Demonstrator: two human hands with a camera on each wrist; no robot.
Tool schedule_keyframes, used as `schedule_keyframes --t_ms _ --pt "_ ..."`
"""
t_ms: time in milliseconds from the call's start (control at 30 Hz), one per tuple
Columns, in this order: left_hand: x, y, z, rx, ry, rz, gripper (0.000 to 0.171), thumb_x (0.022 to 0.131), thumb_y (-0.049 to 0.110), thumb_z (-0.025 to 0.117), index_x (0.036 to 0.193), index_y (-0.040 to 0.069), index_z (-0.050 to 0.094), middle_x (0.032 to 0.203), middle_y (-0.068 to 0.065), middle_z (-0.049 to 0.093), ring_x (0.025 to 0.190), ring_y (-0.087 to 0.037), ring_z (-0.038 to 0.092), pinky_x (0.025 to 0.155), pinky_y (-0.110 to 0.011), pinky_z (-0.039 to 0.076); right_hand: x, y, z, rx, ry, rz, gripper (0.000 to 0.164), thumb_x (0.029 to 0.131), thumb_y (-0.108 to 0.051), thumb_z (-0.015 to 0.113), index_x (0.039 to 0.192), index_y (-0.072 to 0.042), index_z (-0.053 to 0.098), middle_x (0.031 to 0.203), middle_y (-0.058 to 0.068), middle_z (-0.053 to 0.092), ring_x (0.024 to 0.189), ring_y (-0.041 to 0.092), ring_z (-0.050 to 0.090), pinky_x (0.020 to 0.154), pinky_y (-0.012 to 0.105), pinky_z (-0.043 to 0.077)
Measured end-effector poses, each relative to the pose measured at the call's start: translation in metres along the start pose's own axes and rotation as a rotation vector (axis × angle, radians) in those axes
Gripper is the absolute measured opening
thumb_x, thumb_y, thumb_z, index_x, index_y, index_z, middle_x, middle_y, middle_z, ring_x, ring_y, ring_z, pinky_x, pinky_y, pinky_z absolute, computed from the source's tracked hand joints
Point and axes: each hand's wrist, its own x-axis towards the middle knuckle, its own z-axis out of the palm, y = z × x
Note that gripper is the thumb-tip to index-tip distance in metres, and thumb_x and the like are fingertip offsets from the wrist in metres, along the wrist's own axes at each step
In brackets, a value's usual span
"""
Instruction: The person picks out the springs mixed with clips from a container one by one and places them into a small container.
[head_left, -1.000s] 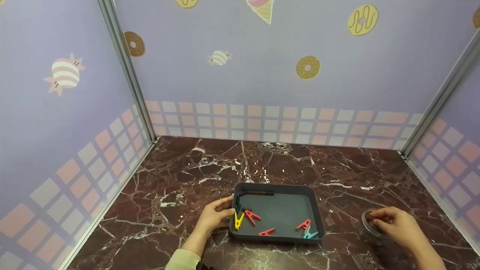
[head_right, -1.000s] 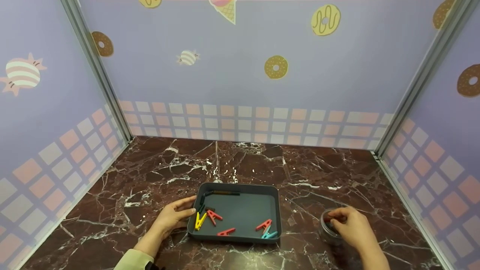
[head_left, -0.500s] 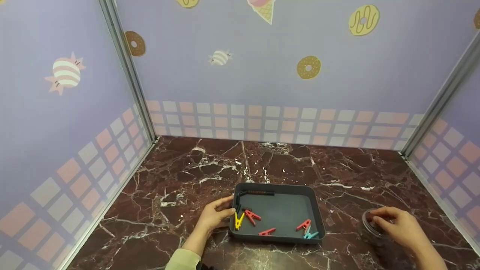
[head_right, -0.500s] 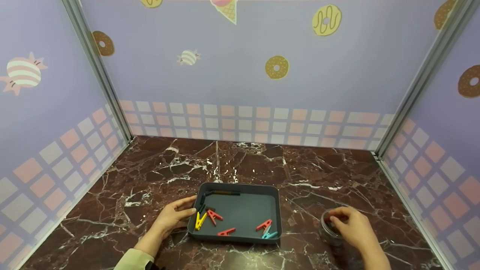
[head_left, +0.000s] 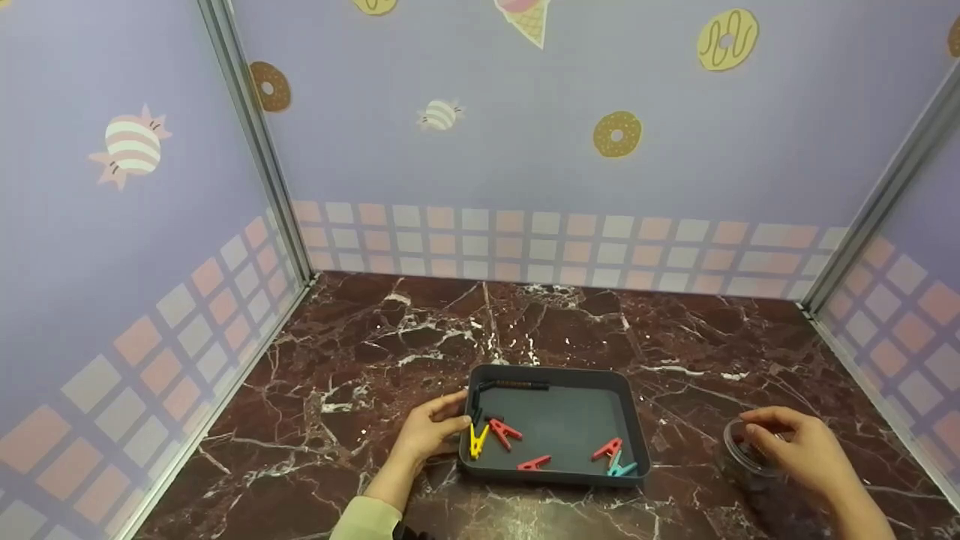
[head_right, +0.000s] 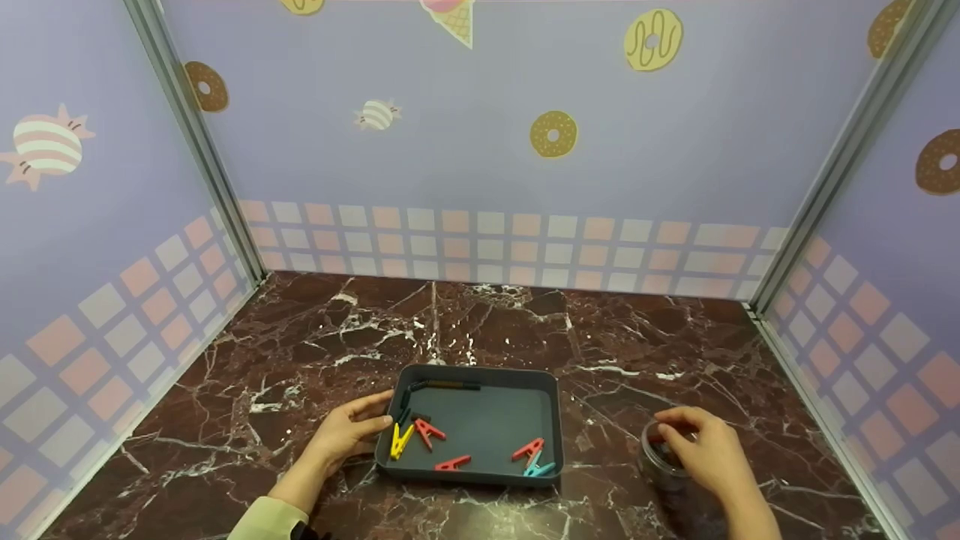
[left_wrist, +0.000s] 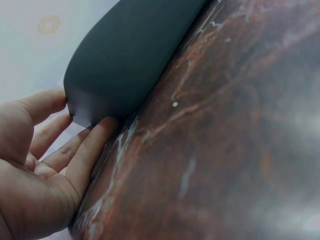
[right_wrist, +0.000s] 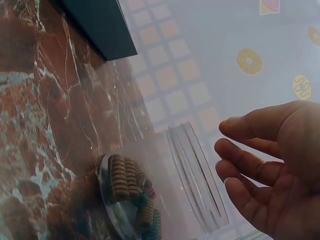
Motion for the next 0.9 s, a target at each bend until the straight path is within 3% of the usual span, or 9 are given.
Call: schedule_keyframes --t_ms 233,467,667,900 --pt "0.0 0.001 0.0 -0.016 -0.006 0.006 0.056 0.096 0.011 0.073 0.148 0.004 0.055 0.15 -0.03 0.053 0.113 -0.036 0.071 0.082 -0.046 0.065 0.003 -0.007 0.003 0.004 0.043 -0.025 0.025 0.1 -0.028 0.07 0.117 -0.011 0.076 0.109 0.011 0.077 0.08 -0.001 0.065 0.061 0.025 0.054" --pt "0.0 0.001 0.0 -0.018 -0.006 0.009 0.057 0.095 0.011 0.073 0.149 0.003 0.054 0.149 -0.031 0.052 0.115 -0.037 0.07 0.082 -0.046 0.064 0.008 -0.022 0.014 0.054 0.076 -0.082 0.022 0.098 -0.018 0.071 0.116 -0.006 0.075 0.104 0.013 0.076 0.073 0.006 0.069 0.061 0.023 0.056" --pt "0.001 0.0 0.0 -0.009 -0.006 0.015 0.057 0.096 0.011 0.073 0.149 0.003 0.054 0.15 -0.03 0.052 0.118 -0.038 0.068 0.083 -0.047 0.064 0.016 -0.035 0.027 0.024 0.124 -0.172 0.014 0.096 -0.014 0.073 0.109 -0.009 0.077 0.104 0.011 0.078 0.078 -0.004 0.064 0.065 0.02 0.055" --pt "0.0 -0.001 -0.001 -0.007 -0.007 0.018 0.057 0.096 0.011 0.073 0.149 0.003 0.054 0.15 -0.03 0.052 0.118 -0.037 0.069 0.083 -0.046 0.064 0.022 -0.054 0.041 0.098 0.073 -0.212 0.013 0.096 -0.016 0.073 0.108 -0.01 0.077 0.108 0.013 0.077 0.084 0.0 0.069 0.071 0.019 0.057"
